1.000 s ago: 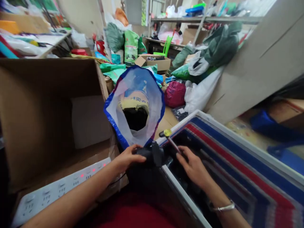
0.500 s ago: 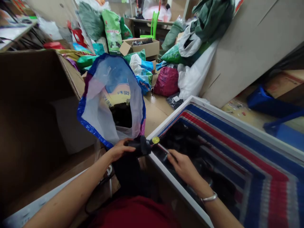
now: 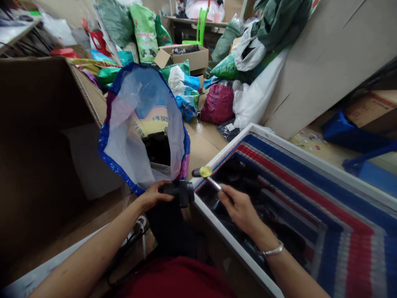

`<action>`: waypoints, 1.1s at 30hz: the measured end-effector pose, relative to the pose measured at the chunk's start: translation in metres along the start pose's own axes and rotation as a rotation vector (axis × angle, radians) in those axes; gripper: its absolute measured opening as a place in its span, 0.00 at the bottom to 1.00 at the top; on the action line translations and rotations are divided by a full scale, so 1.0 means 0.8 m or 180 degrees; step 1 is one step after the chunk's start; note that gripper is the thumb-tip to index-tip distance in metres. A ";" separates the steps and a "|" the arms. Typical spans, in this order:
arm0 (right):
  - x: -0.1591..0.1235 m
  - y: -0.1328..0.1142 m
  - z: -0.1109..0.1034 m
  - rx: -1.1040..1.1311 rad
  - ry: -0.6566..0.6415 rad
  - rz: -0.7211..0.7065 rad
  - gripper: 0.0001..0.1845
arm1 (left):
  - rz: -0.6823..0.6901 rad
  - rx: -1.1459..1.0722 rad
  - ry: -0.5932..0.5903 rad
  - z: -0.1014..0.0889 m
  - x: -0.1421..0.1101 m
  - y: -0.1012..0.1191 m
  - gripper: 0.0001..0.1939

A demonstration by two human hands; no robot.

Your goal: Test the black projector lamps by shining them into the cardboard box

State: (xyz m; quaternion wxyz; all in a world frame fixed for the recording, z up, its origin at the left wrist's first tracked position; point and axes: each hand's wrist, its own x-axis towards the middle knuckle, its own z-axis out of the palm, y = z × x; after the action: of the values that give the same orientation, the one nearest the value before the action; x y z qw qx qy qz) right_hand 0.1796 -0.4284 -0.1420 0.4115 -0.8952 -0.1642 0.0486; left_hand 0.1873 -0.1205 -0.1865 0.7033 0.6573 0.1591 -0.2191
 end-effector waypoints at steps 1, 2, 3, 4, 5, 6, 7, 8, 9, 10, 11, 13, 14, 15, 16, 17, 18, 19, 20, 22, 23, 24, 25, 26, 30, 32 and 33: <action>0.000 -0.007 -0.004 0.0088 0.0341 0.0012 0.18 | 0.0000 -0.0008 -0.0004 0.000 0.000 0.000 0.28; -0.001 -0.013 -0.005 0.0188 0.0683 -0.0007 0.18 | -0.0004 -0.0018 -0.0006 -0.001 0.000 -0.001 0.28; -0.003 -0.016 -0.004 0.0280 0.0901 -0.0042 0.18 | -0.0011 -0.0029 -0.0002 -0.001 0.000 -0.001 0.28; -0.005 -0.016 0.000 0.0341 0.0931 -0.0079 0.18 | -0.0020 -0.0038 0.0013 -0.001 -0.001 -0.002 0.29; -0.008 -0.013 0.006 0.0349 0.0760 -0.0090 0.17 | -0.0032 -0.0045 0.0033 -0.002 -0.001 -0.002 0.29; -0.010 -0.007 0.014 0.0288 0.0432 -0.0053 0.17 | -0.0045 -0.0051 0.0054 -0.002 -0.001 -0.003 0.30; -0.013 0.001 0.021 0.0185 0.0033 0.0037 0.16 | -0.0062 -0.0061 0.0071 -0.002 -0.002 -0.004 0.30; -0.014 0.009 0.027 0.0091 -0.0307 0.0168 0.16 | -0.0086 -0.0078 0.0081 -0.003 -0.002 -0.005 0.31; -0.015 0.017 0.032 0.0042 -0.0499 0.0317 0.16 | -0.0115 -0.0106 0.0083 -0.003 -0.003 -0.005 0.31; -0.015 0.023 0.035 0.0069 -0.0502 0.0459 0.16 | -0.0148 -0.0147 0.0078 -0.002 -0.003 -0.006 0.32; -0.014 0.027 0.037 0.0155 -0.0397 0.0584 0.16 | -0.0185 -0.0200 0.0071 -0.002 -0.003 -0.006 0.31; -0.010 0.027 0.036 0.0408 -0.0084 0.0753 0.17 | -0.0277 -0.0325 0.0057 -0.001 -0.005 -0.003 0.28; -0.007 0.024 0.034 0.0507 0.0031 0.0805 0.18 | -0.0329 -0.0395 0.0054 0.000 -0.006 -0.001 0.26; -0.005 0.020 0.032 0.0608 0.0090 0.0854 0.19 | -0.0386 -0.0472 0.0046 0.001 -0.008 0.002 0.23; -0.002 0.015 0.030 0.0726 0.0109 0.0904 0.20 | -0.0444 -0.0553 0.0030 0.002 -0.011 0.006 0.21; 0.001 0.009 0.028 0.0861 0.0129 0.0947 0.20 | -0.0505 -0.0639 0.0006 0.003 -0.014 0.010 0.20; 0.004 0.002 0.027 0.1007 0.0176 0.0983 0.20 | -0.0565 -0.0730 -0.0028 0.004 -0.019 0.016 0.20; 0.006 -0.004 0.026 0.1138 0.0244 0.0999 0.20 | -0.0619 -0.0822 -0.0066 0.004 -0.025 0.021 0.20; 0.009 -0.010 0.026 0.1239 0.0333 0.0992 0.20 | -0.0663 -0.0910 -0.0098 0.005 -0.033 0.027 0.20; 0.015 -0.023 0.026 0.1305 0.0523 0.0898 0.21 | -0.0701 -0.1045 -0.0115 0.005 -0.048 0.038 0.21; 0.018 -0.031 0.027 0.1318 0.0604 0.0843 0.21 | -0.0685 -0.1083 -0.0094 0.006 -0.057 0.042 0.22; 0.022 -0.039 0.027 0.1328 0.0682 0.0786 0.21 | -0.0644 -0.1094 -0.0052 0.006 -0.064 0.045 0.22; 0.025 -0.050 0.028 0.1316 0.0764 0.0716 0.21 | -0.0576 -0.1077 0.0014 0.007 -0.071 0.047 0.22; 0.028 -0.062 0.028 0.1269 0.0848 0.0637 0.21 | -0.0480 -0.1032 0.0105 0.008 -0.078 0.048 0.22; 0.038 -0.120 0.036 0.0877 0.1209 0.0117 0.20 | -0.0033 -0.0563 0.0708 0.022 -0.095 0.047 0.26; 0.043 -0.143 0.046 0.0588 0.1355 -0.0283 0.18 | 0.0129 -0.0240 0.1072 0.034 -0.103 0.049 0.33; 0.045 -0.149 0.054 0.0401 0.1435 -0.0499 0.16 | 0.0210 -0.0067 0.1260 0.041 -0.107 0.051 0.36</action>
State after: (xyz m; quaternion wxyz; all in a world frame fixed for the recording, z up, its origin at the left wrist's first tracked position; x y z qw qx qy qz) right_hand 0.1737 -0.3130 -0.0787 0.4952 -0.8405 -0.1338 -0.1743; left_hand 0.1331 -0.1428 -0.1051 0.6719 0.6850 0.2749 -0.0608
